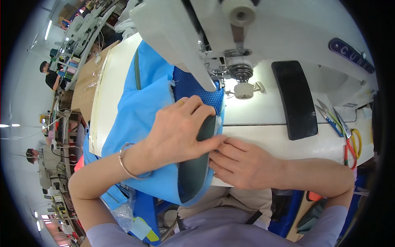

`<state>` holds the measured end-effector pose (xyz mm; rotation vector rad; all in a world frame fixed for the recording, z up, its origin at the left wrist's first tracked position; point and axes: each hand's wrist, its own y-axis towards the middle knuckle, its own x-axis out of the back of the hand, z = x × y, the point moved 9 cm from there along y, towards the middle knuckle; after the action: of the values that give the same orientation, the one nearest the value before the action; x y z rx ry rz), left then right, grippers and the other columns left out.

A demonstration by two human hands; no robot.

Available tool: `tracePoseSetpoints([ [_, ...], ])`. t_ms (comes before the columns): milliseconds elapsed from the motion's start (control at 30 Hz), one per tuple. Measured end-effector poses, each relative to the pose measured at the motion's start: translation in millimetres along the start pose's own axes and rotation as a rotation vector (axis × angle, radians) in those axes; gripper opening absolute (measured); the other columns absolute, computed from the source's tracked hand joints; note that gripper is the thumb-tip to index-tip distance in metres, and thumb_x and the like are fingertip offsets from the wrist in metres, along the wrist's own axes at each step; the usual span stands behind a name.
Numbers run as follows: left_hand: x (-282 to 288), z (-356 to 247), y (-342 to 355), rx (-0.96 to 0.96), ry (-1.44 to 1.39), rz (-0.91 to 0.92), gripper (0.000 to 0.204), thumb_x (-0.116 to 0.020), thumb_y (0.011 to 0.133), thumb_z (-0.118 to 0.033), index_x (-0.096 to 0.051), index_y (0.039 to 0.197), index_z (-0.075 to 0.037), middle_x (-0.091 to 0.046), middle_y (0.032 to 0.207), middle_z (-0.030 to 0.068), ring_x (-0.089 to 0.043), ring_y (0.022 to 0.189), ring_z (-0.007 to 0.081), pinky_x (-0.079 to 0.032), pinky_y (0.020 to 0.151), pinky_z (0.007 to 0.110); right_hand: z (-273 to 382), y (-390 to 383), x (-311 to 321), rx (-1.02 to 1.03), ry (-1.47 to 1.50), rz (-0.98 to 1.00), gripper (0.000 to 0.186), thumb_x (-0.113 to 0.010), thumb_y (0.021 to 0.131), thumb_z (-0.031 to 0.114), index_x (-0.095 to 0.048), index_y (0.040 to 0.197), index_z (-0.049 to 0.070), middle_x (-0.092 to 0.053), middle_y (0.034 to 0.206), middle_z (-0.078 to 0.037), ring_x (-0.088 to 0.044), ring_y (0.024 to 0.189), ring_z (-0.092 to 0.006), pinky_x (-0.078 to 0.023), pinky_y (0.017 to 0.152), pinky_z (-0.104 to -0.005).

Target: The person sews a blue and green fabric bag using a sewing machine. They align the edges, guide the fabric under the needle, and stitch along the seams, periodically adjusting the bag's position to continue sewing different sections.

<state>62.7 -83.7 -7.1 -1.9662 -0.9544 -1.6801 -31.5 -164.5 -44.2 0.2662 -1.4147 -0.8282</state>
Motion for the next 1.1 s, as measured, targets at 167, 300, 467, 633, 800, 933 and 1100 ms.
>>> tracePoseSetpoints([
  [167,-11,6,-3,0.084,0.085,-0.011,0.028,-0.07,0.078,-0.007,-0.063,0.104,-0.005,-0.066,0.091,0.011,-0.065,0.083,0.0332,-0.053,0.072,0.042,9,0,2,-0.004,0.014,0.01,0.029,-0.065,0.076,0.016,-0.073,0.092,-0.007,-0.071,0.106,-0.019,-0.063,0.103,-0.0285,-0.049,0.086,-0.0344],
  [300,-8,17,1,0.129,-0.01,-0.084,0.026,-0.062,0.077,0.003,-0.063,0.102,-0.004,-0.066,0.087,0.0121,-0.063,0.08,0.034,-0.052,0.071,0.044,7,-2,5,0.012,0.013,-0.01,0.027,-0.065,0.076,0.016,-0.073,0.089,-0.006,-0.07,0.102,-0.017,-0.063,0.1,-0.0278,-0.047,0.082,-0.0333],
  [467,-14,12,4,0.104,0.041,-0.122,0.026,-0.065,0.078,-0.001,-0.064,0.103,-0.004,-0.063,0.082,0.0107,-0.063,0.077,0.0313,-0.051,0.07,0.042,7,-4,3,0.015,-0.017,-0.028,0.02,-0.066,0.076,0.016,-0.071,0.082,-0.003,-0.067,0.09,-0.011,-0.06,0.091,-0.024,-0.045,0.076,-0.0316],
  [633,-10,-1,3,0.076,0.084,-0.142,0.028,-0.074,0.077,-0.008,-0.065,0.104,-0.005,-0.061,0.081,0.0098,-0.063,0.076,0.0278,-0.05,0.067,0.04,6,-5,0,0.007,-0.046,-0.117,0.016,-0.066,0.076,0.016,-0.071,0.078,0.0,-0.064,0.084,-0.007,-0.058,0.086,-0.0204,-0.045,0.073,-0.03],
  [800,-9,7,1,0.064,0.113,-0.172,0.024,-0.074,0.077,-0.004,-0.069,0.1,-0.005,-0.062,0.084,0.0093,-0.063,0.075,0.0261,-0.05,0.062,0.038,6,-5,-1,0.02,-0.073,-0.099,0.015,-0.066,0.076,0.016,-0.071,0.078,0.002,-0.064,0.082,-0.006,-0.058,0.085,-0.0196,-0.045,0.073,-0.0297],
  [933,-11,-13,0,-0.091,0.197,-0.222,0.024,-0.072,0.075,0.0,-0.071,0.099,-0.004,-0.062,0.083,0.0083,-0.063,0.071,0.0261,-0.05,0.06,0.038,4,-5,-1,0.014,-0.06,-0.102,0.015,-0.066,0.076,0.017,-0.071,0.077,0.002,-0.063,0.081,-0.005,-0.058,0.084,-0.0191,-0.045,0.072,-0.0295],
  [1100,-14,-17,-7,-0.098,0.224,-0.204,0.028,-0.072,0.073,0.001,-0.072,0.102,-0.003,-0.063,0.081,0.0077,-0.063,0.069,0.0255,-0.051,0.06,0.038,-5,-7,1,-0.031,0.056,-0.099,0.014,-0.067,0.077,0.017,-0.07,0.078,0.003,-0.061,0.081,-0.006,-0.058,0.083,-0.0206,-0.046,0.073,-0.0314],
])
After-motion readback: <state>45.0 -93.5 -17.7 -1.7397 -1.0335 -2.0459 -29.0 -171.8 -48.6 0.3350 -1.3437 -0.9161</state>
